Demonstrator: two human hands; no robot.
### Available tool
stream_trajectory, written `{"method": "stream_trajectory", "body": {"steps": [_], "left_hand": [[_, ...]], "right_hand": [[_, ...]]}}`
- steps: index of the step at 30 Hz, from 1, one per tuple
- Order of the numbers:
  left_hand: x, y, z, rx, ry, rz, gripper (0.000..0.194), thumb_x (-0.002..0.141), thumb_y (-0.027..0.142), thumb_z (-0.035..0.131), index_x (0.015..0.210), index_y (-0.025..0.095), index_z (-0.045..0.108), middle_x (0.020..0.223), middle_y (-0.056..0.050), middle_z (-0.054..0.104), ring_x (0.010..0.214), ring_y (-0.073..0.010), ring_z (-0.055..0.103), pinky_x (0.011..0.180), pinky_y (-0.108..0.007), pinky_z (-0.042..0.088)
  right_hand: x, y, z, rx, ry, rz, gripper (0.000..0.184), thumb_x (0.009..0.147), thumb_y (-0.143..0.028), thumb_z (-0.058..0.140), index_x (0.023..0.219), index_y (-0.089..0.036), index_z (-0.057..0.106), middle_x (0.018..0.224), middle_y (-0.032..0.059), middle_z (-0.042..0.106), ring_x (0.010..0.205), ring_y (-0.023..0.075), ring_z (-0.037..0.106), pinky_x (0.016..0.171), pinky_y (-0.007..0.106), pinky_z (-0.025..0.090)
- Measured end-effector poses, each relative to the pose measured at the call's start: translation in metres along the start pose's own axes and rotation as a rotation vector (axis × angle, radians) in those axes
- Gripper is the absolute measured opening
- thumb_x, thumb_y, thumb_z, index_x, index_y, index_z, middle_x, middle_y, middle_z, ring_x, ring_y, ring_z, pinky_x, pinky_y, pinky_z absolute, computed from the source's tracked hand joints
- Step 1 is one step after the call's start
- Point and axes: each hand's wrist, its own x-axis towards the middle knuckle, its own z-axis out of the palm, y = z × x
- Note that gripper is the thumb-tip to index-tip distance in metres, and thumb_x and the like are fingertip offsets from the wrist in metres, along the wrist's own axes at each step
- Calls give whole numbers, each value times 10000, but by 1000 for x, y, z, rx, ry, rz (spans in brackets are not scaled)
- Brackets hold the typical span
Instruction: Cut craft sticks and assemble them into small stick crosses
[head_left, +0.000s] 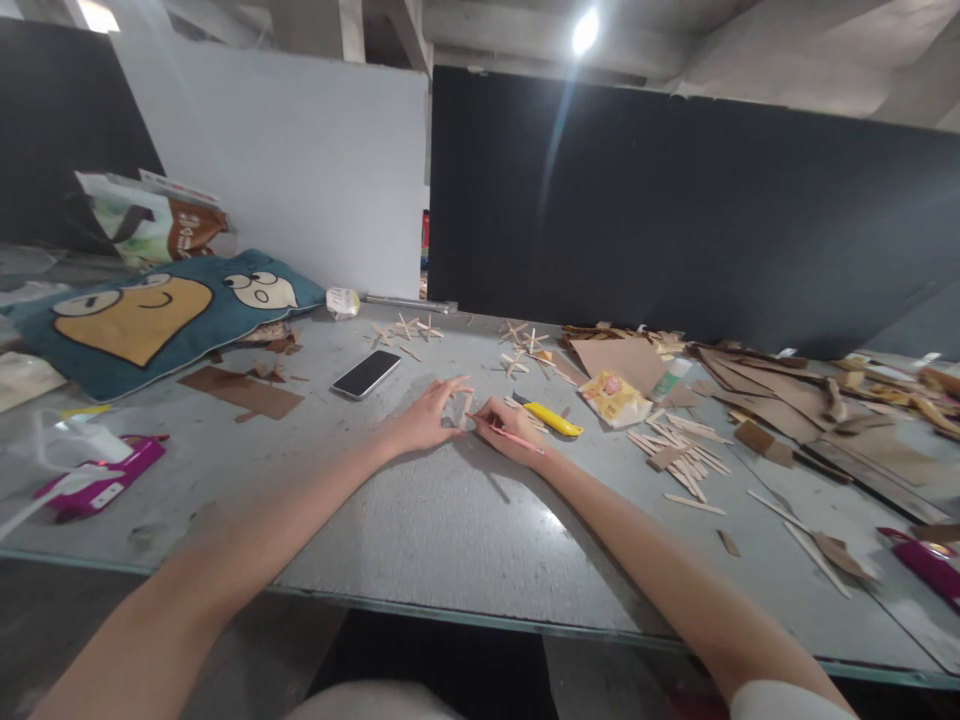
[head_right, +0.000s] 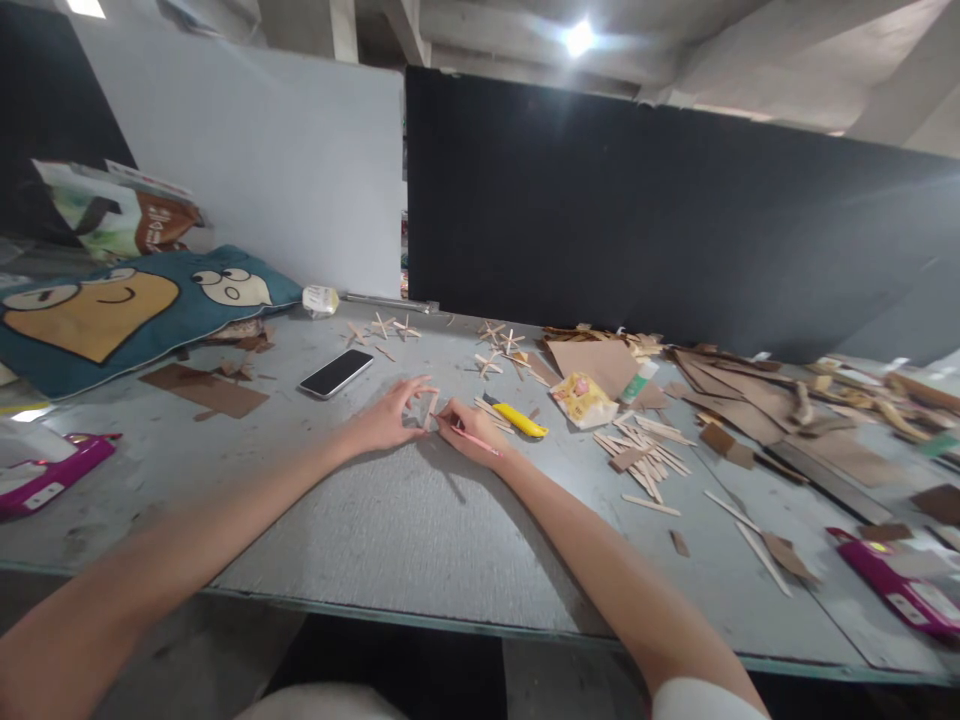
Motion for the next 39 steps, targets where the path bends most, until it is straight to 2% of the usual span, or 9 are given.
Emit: {"method": "stream_trajectory", "body": {"steps": [9,39], "left_hand": [[0,-5,2,-6,12,19,932,739,225,873,1539,276,398,1453,-135,584,1278,-304,586,1096,-494,469],[0,-2,0,19,-14,-22,978,746,229,853,1569,304,329,1482,-123,565,1283,-296,577,1080,-486,476]], "right_hand": [[1,-2,-1,4,-17,1,203,952,-382,551,860,-209,606,715,8,670,611,151,568,611,266,410],[1,-6,-3,7,-42,9,192,931,-368,551,836,-206,591,712,7,665,606,142,545,605,258,406]]}}
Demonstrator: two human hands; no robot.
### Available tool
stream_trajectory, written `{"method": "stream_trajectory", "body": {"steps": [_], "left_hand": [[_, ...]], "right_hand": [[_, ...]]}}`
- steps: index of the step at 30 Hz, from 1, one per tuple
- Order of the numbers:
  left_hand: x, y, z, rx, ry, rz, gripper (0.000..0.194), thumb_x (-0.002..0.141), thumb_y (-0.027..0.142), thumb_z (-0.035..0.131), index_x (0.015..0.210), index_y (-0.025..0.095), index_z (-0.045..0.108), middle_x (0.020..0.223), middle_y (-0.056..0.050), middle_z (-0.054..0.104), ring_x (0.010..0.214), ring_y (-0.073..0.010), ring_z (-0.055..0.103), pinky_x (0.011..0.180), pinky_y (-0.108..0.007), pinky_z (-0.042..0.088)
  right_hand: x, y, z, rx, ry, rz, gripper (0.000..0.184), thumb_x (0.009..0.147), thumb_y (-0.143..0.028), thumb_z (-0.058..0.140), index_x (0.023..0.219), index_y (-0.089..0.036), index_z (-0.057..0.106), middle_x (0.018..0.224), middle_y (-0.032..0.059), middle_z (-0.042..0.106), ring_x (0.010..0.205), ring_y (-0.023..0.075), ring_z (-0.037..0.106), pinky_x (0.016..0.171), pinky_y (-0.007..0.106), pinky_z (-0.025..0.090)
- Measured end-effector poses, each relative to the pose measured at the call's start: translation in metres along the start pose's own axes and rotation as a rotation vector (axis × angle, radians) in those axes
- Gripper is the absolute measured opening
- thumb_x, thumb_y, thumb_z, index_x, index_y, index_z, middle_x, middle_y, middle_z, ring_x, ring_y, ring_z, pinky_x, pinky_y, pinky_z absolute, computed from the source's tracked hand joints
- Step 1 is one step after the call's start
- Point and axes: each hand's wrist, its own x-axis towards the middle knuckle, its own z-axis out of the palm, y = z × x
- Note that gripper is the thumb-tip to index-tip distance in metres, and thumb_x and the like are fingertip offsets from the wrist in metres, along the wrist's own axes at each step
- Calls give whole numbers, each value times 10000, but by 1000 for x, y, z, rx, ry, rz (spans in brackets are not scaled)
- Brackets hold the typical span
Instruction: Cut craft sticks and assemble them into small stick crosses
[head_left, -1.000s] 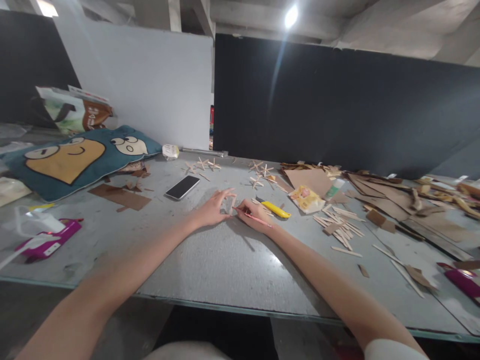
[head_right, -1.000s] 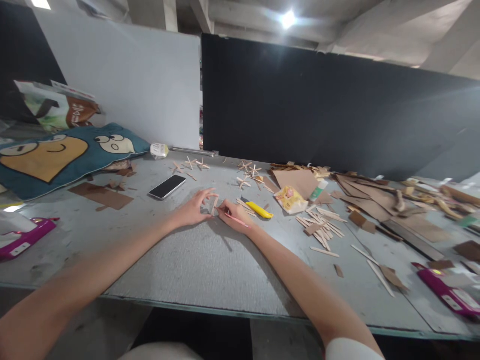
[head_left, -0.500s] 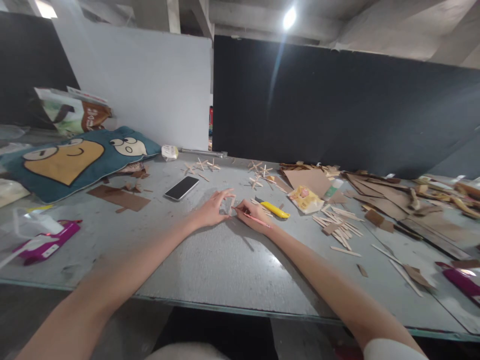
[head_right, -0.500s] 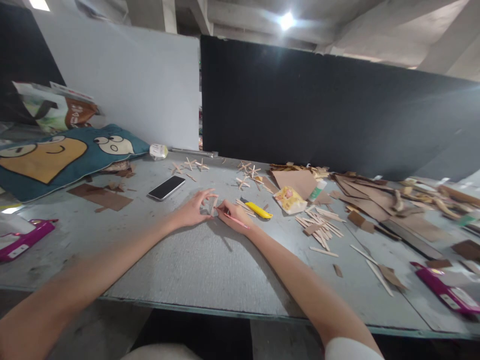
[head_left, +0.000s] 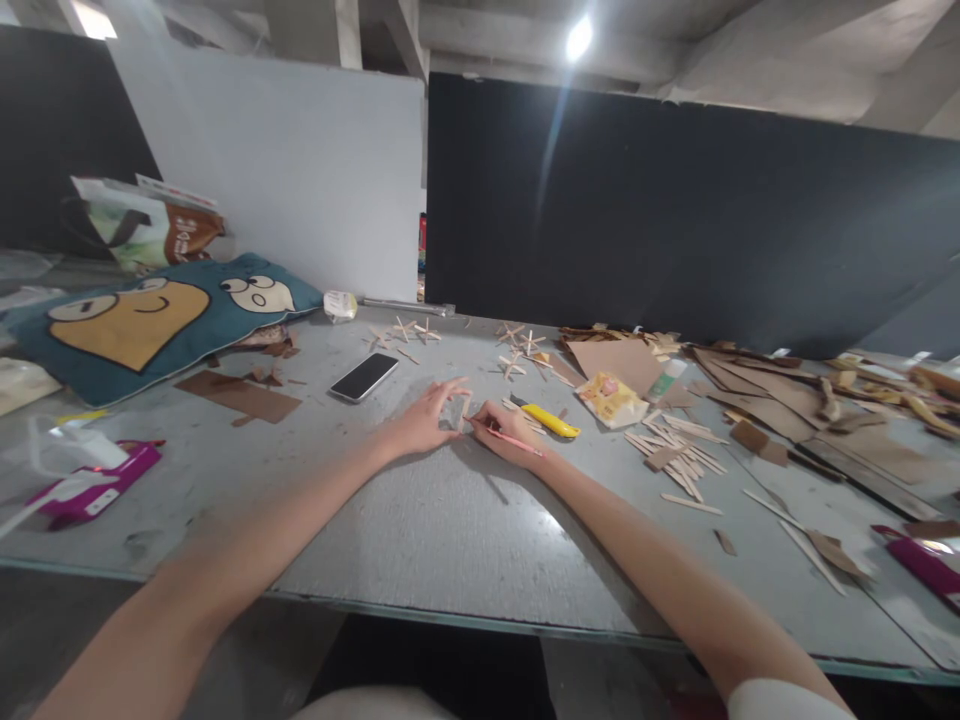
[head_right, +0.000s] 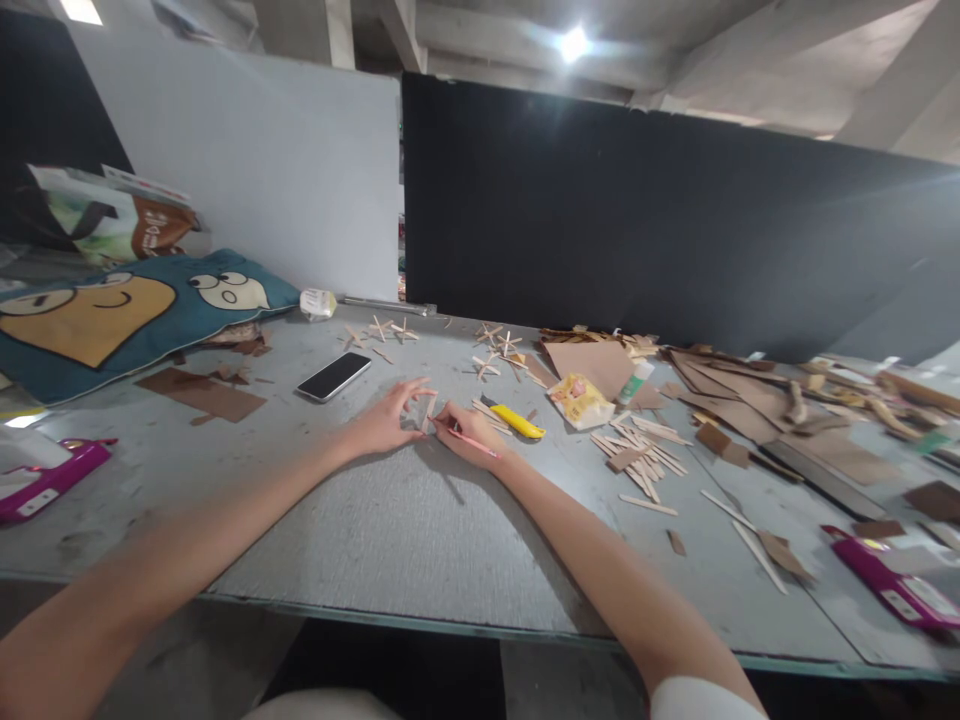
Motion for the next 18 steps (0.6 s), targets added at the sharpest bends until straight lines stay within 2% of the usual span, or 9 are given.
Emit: {"method": "stream_trajectory", "body": {"steps": [14,18], "left_hand": [[0,-1,0,-8,4,6,965,760,245,849,1575,278,331,1481,-136,560,1265,-296,584,1094,-495,461],[0,-4,1,-20,5,7,965,759,253,853,1572,301,335,1482,-128,566,1257,-292,586,1095,-498,458]], "right_hand": [[0,-1,-1,8,-4,4,208,954,-393,526,877,-211,590,750,15,680,633,154,575,608,265,408],[0,0,-1,8,-8,-4,191,937,-376,539,857,-209,584,733,8,670,626,152,570,619,267,413]]}}
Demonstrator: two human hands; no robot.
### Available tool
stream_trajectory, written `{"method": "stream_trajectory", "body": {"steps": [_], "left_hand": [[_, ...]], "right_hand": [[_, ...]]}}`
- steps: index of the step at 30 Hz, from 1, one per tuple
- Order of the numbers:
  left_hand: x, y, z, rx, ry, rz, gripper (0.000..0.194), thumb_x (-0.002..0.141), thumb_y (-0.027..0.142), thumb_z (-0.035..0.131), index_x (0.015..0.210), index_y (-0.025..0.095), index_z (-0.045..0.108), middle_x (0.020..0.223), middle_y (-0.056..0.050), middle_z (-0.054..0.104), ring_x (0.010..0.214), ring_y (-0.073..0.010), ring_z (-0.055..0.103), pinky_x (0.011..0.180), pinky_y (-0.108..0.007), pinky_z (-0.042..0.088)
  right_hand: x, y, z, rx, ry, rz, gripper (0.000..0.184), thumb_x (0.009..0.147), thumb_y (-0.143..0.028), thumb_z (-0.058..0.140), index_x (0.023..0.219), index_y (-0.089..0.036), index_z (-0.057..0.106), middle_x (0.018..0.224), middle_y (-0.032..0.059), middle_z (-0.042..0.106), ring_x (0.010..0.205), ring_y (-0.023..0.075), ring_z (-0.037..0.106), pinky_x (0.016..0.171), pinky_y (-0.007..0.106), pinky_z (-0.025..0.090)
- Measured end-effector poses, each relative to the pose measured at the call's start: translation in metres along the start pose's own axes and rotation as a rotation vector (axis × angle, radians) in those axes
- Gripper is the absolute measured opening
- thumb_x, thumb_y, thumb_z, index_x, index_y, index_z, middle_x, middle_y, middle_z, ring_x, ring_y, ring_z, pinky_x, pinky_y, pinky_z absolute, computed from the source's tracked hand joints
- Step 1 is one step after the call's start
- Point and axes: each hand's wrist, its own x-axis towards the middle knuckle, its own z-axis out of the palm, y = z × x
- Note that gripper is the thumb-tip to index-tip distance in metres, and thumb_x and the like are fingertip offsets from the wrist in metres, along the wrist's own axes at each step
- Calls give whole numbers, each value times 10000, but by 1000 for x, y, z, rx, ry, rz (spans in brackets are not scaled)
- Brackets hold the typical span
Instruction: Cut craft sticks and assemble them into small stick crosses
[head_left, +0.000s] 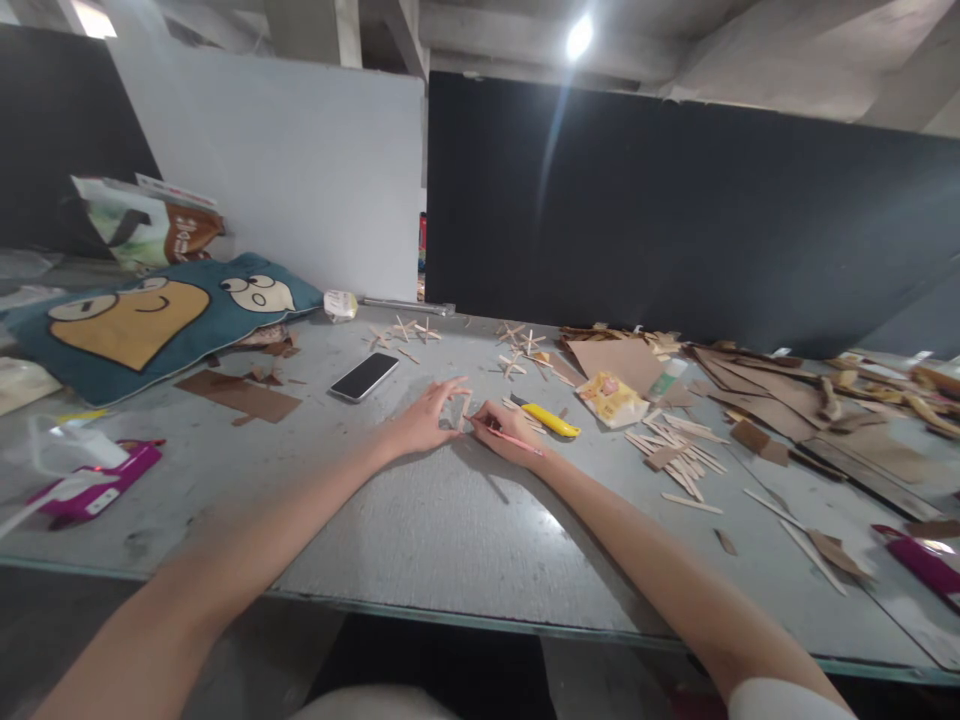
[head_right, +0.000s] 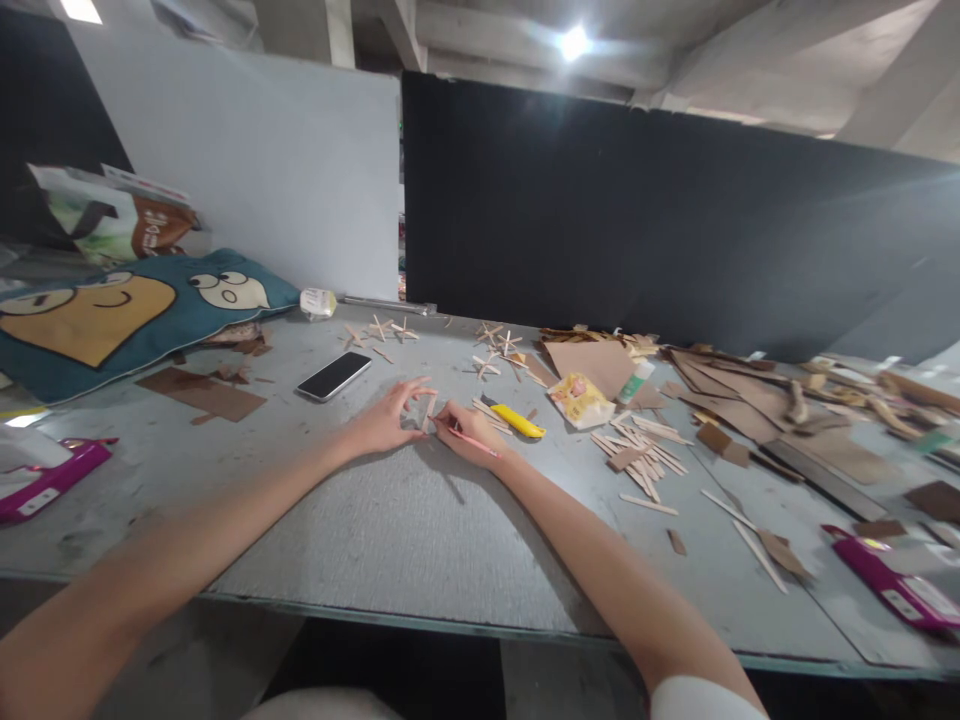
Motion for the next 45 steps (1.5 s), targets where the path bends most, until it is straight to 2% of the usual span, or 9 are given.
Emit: {"method": "stream_trajectory", "body": {"steps": [11,18,25,29,32,42,45], "left_hand": [[1,1,0,-14,28,28,966,727,223,882,1548,293,378,1456,-128,585,1250,-294,595,1082,-492,474],[1,1,1,-69,-35,-10,963,769,237,828,1573,340,307,1500,-109,569,1077,-235,655,904,-404,546],[0,6,3,-120,-65,-25,855,800,162,750,1539,322,349,1479,-112,558,1025,-205,694,974,-418,531],[-1,9,3,-172,-98,-41,787,843,175,708,1538,280,355,1258,-93,664,965,-210,720,941,-404,547],[0,9,3,-178,-105,-30,719,868,198,691,1519,262,394,1103,-65,687,945,-223,727,926,-408,549],[-1,8,3,-146,-111,-35,724,874,163,680,1529,267,392,1099,-62,687,943,-225,719,965,-413,522],[-1,6,4,-151,-113,-29,736,882,184,683,1542,278,371,1041,-45,694,938,-227,715,967,-418,519]], "right_hand": [[0,2,1,-7,11,7,159,927,-350,553,857,-213,591,728,1,671,624,147,574,620,262,415],[0,0,1,-4,21,8,191,939,-386,541,853,-223,587,721,14,678,619,162,576,608,278,422],[-2,1,1,12,23,8,209,958,-409,540,873,-223,584,764,35,704,649,172,610,622,286,440],[-1,2,1,10,19,9,192,942,-396,546,855,-227,572,739,20,689,631,168,597,619,285,444],[-1,2,2,8,22,17,179,941,-381,552,843,-232,567,720,13,675,633,171,597,623,288,447],[-1,1,1,7,24,27,206,946,-414,538,865,-229,580,750,18,682,656,174,610,631,290,449],[-1,2,0,12,14,18,201,950,-404,547,858,-229,581,749,26,684,653,174,602,629,290,442]]}}
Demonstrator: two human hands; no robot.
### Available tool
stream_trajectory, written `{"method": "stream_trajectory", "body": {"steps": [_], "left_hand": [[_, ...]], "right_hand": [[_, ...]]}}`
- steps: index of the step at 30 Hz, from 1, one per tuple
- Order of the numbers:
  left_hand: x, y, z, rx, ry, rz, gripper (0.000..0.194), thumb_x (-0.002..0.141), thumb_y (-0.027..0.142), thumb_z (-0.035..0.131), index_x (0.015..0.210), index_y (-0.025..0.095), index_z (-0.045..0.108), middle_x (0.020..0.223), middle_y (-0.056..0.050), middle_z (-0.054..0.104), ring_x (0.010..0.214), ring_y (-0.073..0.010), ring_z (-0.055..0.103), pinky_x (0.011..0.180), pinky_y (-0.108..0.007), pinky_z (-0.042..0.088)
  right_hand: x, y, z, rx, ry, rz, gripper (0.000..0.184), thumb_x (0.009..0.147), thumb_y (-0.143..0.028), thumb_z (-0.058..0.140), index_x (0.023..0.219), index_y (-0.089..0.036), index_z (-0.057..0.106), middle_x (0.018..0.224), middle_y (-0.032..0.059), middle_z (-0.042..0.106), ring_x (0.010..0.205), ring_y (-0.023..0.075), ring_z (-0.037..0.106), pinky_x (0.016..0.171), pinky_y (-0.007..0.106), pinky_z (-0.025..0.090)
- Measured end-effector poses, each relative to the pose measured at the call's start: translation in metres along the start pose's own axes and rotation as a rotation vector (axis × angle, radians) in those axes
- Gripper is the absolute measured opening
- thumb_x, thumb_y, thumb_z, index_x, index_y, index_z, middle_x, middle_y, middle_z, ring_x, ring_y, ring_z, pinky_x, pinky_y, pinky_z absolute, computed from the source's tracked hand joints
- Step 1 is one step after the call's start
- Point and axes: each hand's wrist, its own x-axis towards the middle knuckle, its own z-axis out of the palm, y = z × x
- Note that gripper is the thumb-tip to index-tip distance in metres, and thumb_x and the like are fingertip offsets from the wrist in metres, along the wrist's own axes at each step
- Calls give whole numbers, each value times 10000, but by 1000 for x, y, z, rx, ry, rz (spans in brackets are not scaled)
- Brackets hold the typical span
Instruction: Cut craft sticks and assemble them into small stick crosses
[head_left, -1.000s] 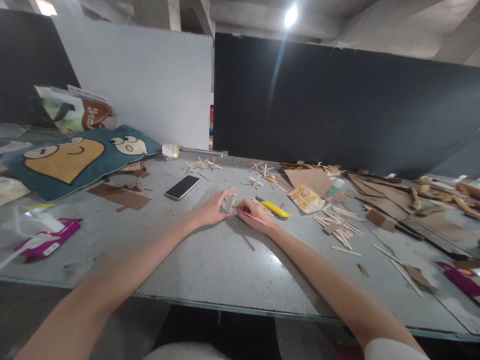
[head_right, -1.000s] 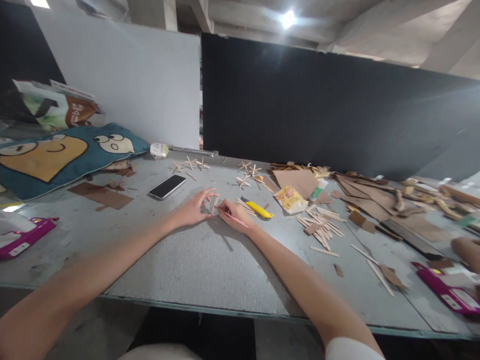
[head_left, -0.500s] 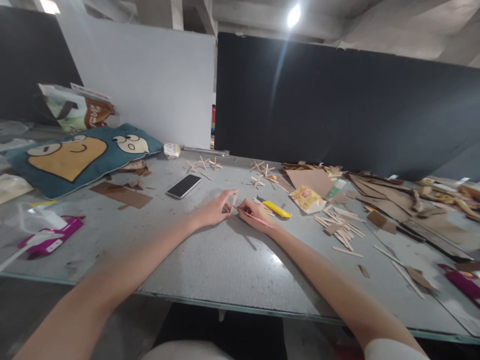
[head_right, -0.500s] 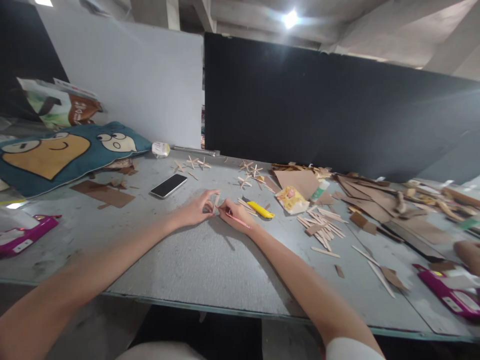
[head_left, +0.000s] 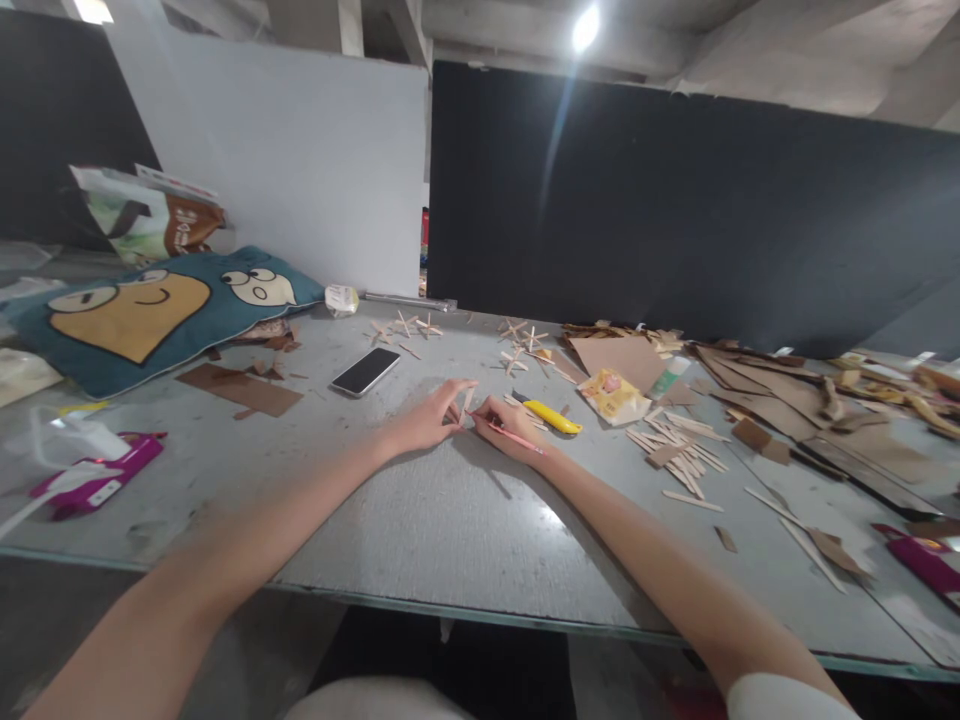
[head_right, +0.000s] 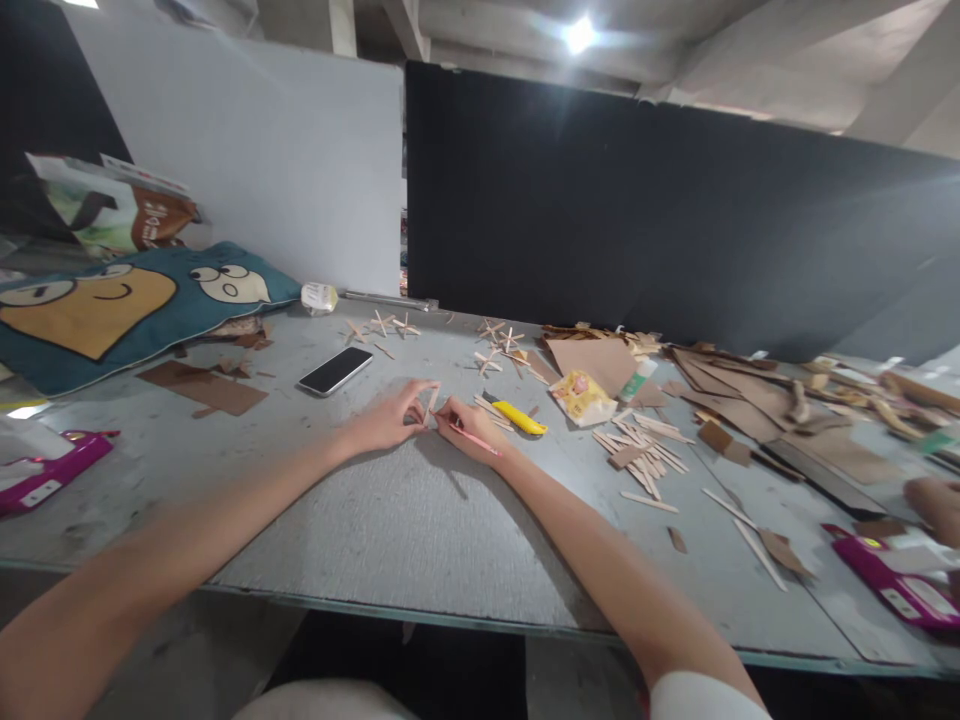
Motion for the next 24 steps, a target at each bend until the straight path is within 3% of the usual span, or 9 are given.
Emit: {"method": "stream_trajectory", "body": {"steps": [9,24], "left_hand": [[1,-1,1,-16,17,-19,752,874,207,695,1543,290,363,980,-26,684,942,-230,704,952,-416,527],[0,0,1,-35,30,-19,764,847,129,687,1533,269,380,891,6,663,916,-218,708,938,-383,528]], "right_hand": [[2,-3,0,-17,-5,-9,204,941,-393,550,829,-224,571,701,10,655,602,155,548,608,281,417],[1,3,3,27,42,3,199,962,-405,557,889,-223,588,720,9,665,625,155,587,605,275,430]]}}
